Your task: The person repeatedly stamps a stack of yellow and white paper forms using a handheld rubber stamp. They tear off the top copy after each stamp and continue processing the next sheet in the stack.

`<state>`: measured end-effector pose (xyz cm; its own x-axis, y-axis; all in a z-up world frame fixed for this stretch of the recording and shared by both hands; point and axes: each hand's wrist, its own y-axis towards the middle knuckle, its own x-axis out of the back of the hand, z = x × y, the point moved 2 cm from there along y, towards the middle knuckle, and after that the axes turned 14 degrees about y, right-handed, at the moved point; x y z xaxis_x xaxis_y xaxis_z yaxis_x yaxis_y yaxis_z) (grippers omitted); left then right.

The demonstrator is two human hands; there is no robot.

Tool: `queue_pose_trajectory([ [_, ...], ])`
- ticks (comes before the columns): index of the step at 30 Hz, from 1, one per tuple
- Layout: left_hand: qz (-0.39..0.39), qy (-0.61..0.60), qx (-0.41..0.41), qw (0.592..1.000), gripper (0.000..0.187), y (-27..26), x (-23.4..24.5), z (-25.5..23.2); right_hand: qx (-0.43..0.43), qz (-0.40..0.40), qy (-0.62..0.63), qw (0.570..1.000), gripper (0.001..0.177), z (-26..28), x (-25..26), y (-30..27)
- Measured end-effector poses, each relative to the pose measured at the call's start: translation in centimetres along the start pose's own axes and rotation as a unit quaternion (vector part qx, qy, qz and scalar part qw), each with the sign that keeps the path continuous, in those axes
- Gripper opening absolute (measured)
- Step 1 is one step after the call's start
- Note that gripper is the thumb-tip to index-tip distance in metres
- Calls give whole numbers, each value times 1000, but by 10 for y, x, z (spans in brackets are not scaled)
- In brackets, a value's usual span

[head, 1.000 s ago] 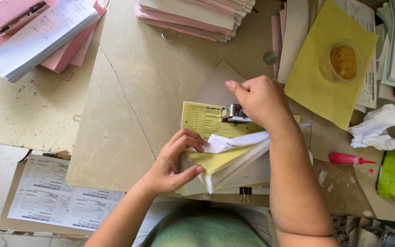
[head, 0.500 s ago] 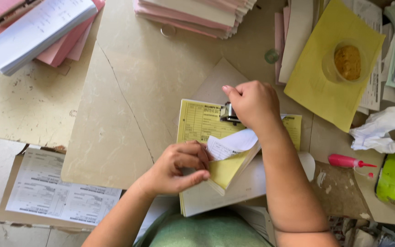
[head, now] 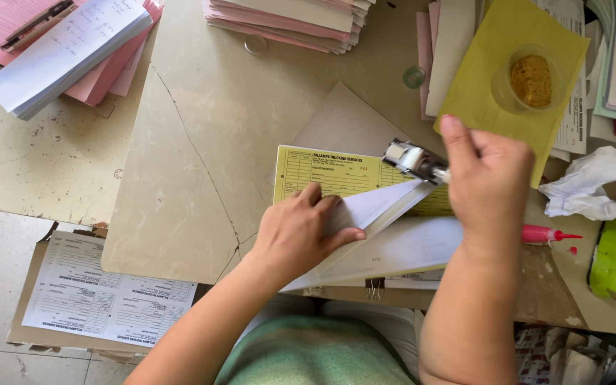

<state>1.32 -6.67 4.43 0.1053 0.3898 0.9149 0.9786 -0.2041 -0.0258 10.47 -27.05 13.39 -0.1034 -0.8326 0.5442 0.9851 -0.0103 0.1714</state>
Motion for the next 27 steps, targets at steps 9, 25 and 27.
queue_pose_trajectory([
  [9,27,-42,-187,981,49,4,-18,-25,59,-70,58,994,68,20,30,-21],
  [25,-103,114,-59,986,49,-28,-51,10,42,18,20,999,73,-4,-4,-8],
  [27,-113,113,-70,985,48,-31,-51,12,40,22,10,999,73,-1,-8,-4],
])
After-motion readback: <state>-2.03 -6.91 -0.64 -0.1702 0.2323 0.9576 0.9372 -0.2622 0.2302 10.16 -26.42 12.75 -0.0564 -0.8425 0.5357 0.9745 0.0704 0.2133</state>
